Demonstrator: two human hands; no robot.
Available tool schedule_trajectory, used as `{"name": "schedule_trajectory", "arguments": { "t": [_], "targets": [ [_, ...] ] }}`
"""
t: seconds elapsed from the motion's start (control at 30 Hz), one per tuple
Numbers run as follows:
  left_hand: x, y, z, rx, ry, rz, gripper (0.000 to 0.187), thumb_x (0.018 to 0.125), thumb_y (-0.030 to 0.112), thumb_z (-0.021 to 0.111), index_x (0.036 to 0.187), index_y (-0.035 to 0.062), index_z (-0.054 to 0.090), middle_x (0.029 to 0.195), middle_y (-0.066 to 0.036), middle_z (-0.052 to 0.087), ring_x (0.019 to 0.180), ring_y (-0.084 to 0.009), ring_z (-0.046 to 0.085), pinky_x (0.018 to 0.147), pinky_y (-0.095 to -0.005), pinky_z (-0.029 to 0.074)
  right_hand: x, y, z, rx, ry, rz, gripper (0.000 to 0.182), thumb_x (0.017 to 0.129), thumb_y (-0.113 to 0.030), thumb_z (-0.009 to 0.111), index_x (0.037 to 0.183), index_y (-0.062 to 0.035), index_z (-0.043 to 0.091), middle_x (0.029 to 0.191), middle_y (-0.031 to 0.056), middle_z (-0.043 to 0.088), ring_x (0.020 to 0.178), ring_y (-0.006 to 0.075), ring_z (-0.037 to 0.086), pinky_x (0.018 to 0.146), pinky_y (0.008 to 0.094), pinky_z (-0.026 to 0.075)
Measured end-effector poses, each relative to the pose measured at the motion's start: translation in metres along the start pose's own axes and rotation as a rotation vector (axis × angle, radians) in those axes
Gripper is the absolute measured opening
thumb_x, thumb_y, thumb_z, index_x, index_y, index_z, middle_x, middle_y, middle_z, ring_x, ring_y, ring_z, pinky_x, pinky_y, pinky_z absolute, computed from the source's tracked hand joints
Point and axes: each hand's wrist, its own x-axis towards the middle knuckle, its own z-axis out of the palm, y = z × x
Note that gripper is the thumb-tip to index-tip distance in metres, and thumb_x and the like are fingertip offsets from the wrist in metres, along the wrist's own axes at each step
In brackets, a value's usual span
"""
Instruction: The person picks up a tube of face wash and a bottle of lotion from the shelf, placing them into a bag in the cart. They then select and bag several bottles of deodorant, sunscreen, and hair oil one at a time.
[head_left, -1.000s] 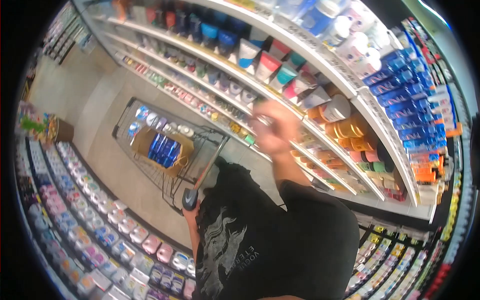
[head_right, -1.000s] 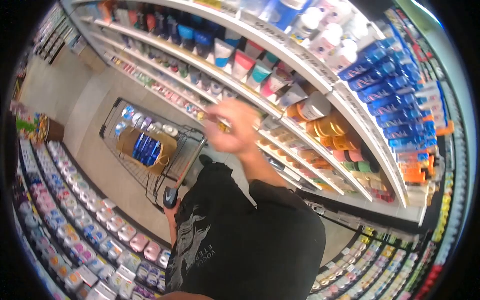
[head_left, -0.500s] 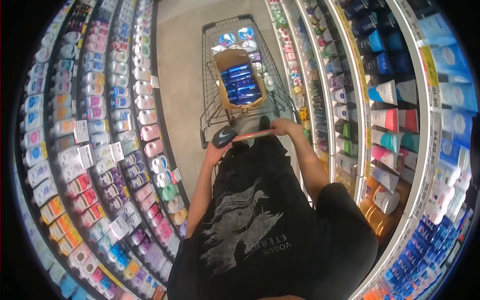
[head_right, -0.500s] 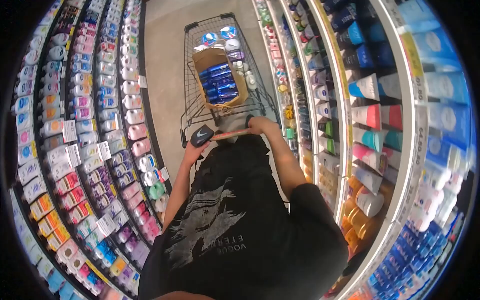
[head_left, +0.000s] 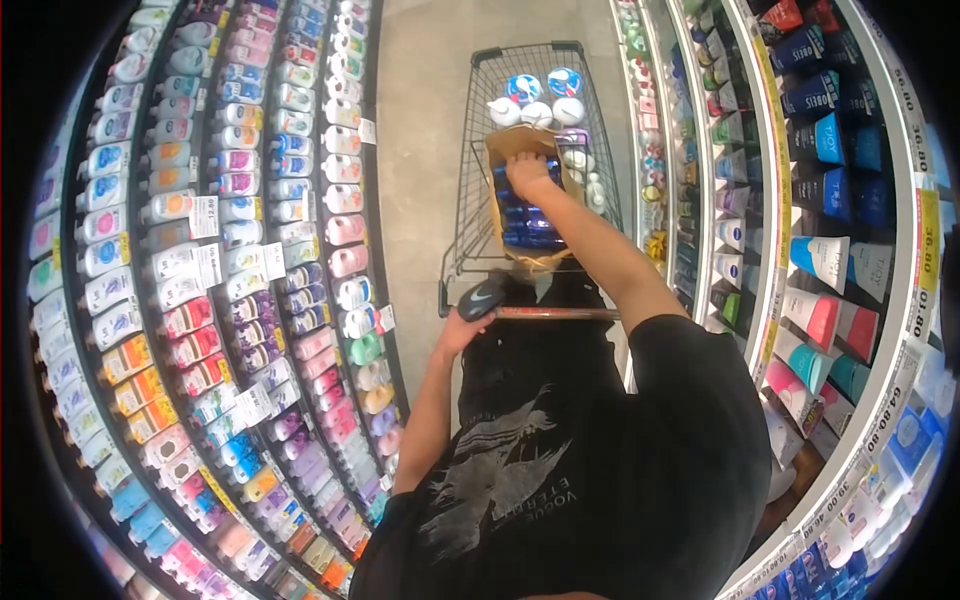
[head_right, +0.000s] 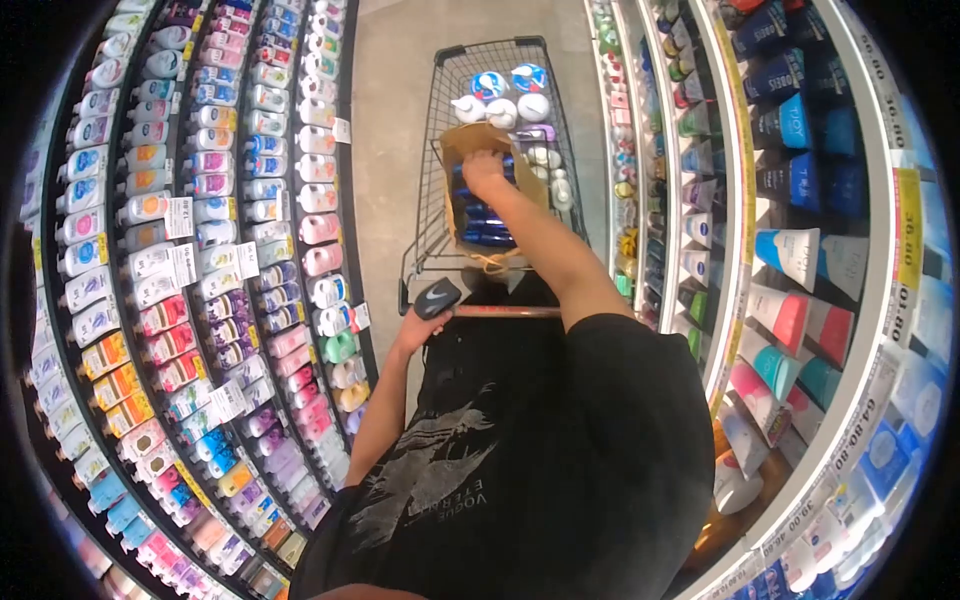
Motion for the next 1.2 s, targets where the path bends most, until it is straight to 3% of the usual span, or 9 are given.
{"name": "schedule_trajectory", "arguments": {
  "t": [0.33, 0.43, 0.5, 0.63, 0.73, 0.87, 0.97, 1.13, 1.2],
  "targets": [
    [-0.041, -0.034, -0.008, 0.034, -0.126, 0.018, 0.045, 0.088, 0.026, 0.089, 0.121, 0.0015, 0.071, 0.096, -0.001, 0.073, 0.076, -0.0092, 0.064, 0.067, -0.0279, 0.054, -0.064, 0.01, -0.035, 0.204, -0.187, 0.001, 0.043, 0.089, -0.016, 0.077, 0.128, -0.0007, 0.066, 0.114, 0.0152, 0.076, 0.104, 0.0304, 0.075, 0.094, 0.039, 0.059],
    [-0.056, -0.051, -0.027, 0.085, -0.295, 0.101, 0.055, 0.086, 0.02, 0.092, 0.132, 0.0027, 0.069, 0.106, 0.0, 0.076, 0.09, -0.0091, 0.067, 0.08, -0.029, 0.057, -0.14, 0.019, -0.056, 0.912, -0.022, -0.262, 0.046, 0.095, -0.018, 0.074, 0.137, -0.0044, 0.061, 0.109, 0.0106, 0.073, 0.09, 0.0246, 0.074, 0.081, 0.0383, 0.062],
    [-0.059, -0.069, -0.042, 0.068, -0.398, 0.121, 0.061, 0.085, 0.018, 0.093, 0.137, 0.0028, 0.066, 0.115, -0.001, 0.075, 0.1, -0.0104, 0.066, 0.09, -0.0301, 0.056, -0.242, -0.018, -0.116, 1.836, -0.193, 0.126, 0.049, 0.102, -0.021, 0.068, 0.147, -0.009, 0.054, 0.103, 0.0066, 0.067, 0.079, 0.0174, 0.069, 0.067, 0.0341, 0.06],
    [-0.065, -0.088, -0.06, 0.055, -0.616, 0.088, 0.07, 0.084, 0.014, 0.093, 0.145, 0.0036, 0.061, 0.129, -0.002, 0.072, 0.116, -0.0129, 0.064, 0.102, -0.032, 0.054, -0.368, -0.061, -0.062, 2.359, -0.038, 0.0, 0.067, 0.11, -0.068, 0.037, 0.141, -0.0118, 0.055, 0.097, 0.007, 0.065, 0.067, 0.0149, 0.063, 0.052, 0.0289, 0.05],
    [-0.077, -0.115, -0.056, 0.014, -0.538, 0.164, 0.053, 0.083, 0.024, 0.094, 0.128, 0.0079, 0.071, 0.1, 0.002, 0.073, 0.084, -0.0085, 0.064, 0.072, -0.0286, 0.052, -0.434, -0.088, 0.015, 2.566, 0.213, 0.152, 0.068, 0.106, -0.072, 0.044, 0.124, -0.0094, 0.062, 0.096, 0.0082, 0.063, 0.068, 0.019, 0.06, 0.053, 0.0295, 0.049],
    [-0.09, -0.135, -0.048, 0.188, -0.538, 0.145, 0.059, 0.086, 0.023, 0.093, 0.136, 0.0053, 0.068, 0.121, -0.001, 0.074, 0.106, -0.0116, 0.066, 0.093, -0.0311, 0.055, -0.488, -0.129, 0.061, 2.84, 0.414, -0.009, 0.057, 0.109, -0.058, 0.049, 0.121, -0.0035, 0.061, 0.102, 0.0115, 0.062, 0.086, 0.024, 0.061, 0.063, 0.0355, 0.054],
    [-0.105, -0.137, -0.043, 0.145, -0.574, 0.171, 0.058, 0.085, 0.025, 0.093, 0.134, 0.0047, 0.069, 0.118, -0.001, 0.073, 0.103, -0.0119, 0.066, 0.092, -0.0308, 0.054, -0.513, -0.14, 0.082, 2.929, 0.578, 0.231, 0.046, 0.111, -0.044, 0.045, 0.123, -0.0024, 0.06, 0.111, 0.0135, 0.062, 0.096, 0.029, 0.063, 0.075, 0.0415, 0.057],
    [-0.113, -0.157, -0.039, 0.14, -0.602, 0.133, 0.057, 0.086, 0.026, 0.093, 0.132, 0.0039, 0.068, 0.114, -0.001, 0.073, 0.1, -0.0124, 0.066, 0.09, -0.0316, 0.054, -0.529, -0.134, 0.109, 3.016, 0.511, -0.002, 0.058, 0.113, -0.054, 0.039, 0.126, -0.0024, 0.062, 0.115, 0.0159, 0.067, 0.103, 0.0325, 0.068, 0.083, 0.0478, 0.06],
    [-0.124, -0.157, -0.034, 0.14, -0.546, 0.222, 0.056, 0.086, 0.024, 0.092, 0.132, 0.0034, 0.068, 0.112, -0.001, 0.073, 0.1, -0.0119, 0.066, 0.088, -0.0314, 0.055, -0.532, -0.132, 0.107, 2.89, 0.592, 0.248, 0.056, 0.111, -0.055, 0.047, 0.126, -0.0036, 0.061, 0.114, 0.016, 0.069, 0.102, 0.0321, 0.071, 0.088, 0.0518, 0.061]
  ]
}}
